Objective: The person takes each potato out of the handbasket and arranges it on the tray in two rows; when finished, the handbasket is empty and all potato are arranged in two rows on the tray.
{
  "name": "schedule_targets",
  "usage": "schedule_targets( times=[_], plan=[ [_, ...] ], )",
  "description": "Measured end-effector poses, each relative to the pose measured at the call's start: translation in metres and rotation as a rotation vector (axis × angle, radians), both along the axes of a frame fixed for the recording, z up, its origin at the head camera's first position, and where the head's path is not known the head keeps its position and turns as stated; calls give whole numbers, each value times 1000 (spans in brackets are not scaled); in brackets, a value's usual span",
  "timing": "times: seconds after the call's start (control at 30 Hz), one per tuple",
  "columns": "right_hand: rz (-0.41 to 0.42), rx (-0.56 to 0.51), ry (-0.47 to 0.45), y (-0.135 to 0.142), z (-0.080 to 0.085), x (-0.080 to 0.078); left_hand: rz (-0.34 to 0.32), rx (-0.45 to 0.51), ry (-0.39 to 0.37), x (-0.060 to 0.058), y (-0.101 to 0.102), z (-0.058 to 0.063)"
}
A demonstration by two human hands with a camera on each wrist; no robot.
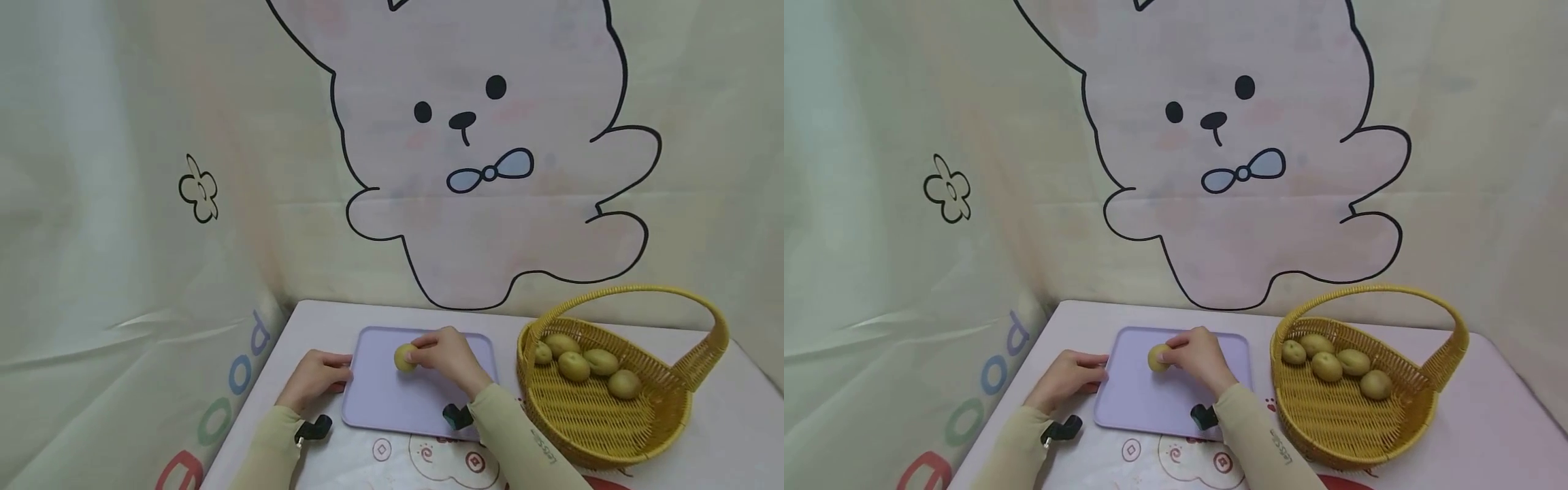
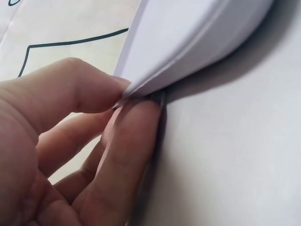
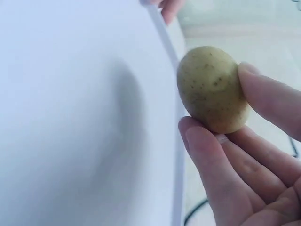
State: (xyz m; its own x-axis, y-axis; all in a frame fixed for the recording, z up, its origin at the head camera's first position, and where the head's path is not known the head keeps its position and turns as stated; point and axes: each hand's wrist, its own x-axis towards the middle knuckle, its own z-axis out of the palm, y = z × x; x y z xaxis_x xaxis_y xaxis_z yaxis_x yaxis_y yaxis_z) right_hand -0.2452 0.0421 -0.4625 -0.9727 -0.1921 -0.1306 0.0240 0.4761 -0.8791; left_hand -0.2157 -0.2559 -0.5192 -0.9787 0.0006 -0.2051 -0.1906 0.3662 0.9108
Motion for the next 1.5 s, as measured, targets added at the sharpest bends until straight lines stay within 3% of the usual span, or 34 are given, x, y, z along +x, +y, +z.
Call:
schedule_targets(
  times=[0.17, 0.4, 0.53, 0.77, 1.13, 1.3, 1.5],
  plan=[
    [-25, 23, -22, -15, -14, -16, -29, 9, -8, 1, 9, -5],
    [-22, 95, 30, -30, -24, -27, -33, 34, -13, 4, 14, -9],
    [-7, 129, 34, -35, -26, -32, -41, 55, -9, 0, 16, -8],
    [5, 99, 17, -36, -25, -33, -34, 65, -14, -5, 15, -7],
    [-6, 158, 36, -28, -17, -33, -12, 55, -20, -5, 2, -8],
    [29, 194, 75, -12, -10, -15, -1, 31, -13, -6, -2, -8],
    [165, 226, 153, 21, 10, 37, -3, 36, -4, -6, -4, -12]
  ],
)
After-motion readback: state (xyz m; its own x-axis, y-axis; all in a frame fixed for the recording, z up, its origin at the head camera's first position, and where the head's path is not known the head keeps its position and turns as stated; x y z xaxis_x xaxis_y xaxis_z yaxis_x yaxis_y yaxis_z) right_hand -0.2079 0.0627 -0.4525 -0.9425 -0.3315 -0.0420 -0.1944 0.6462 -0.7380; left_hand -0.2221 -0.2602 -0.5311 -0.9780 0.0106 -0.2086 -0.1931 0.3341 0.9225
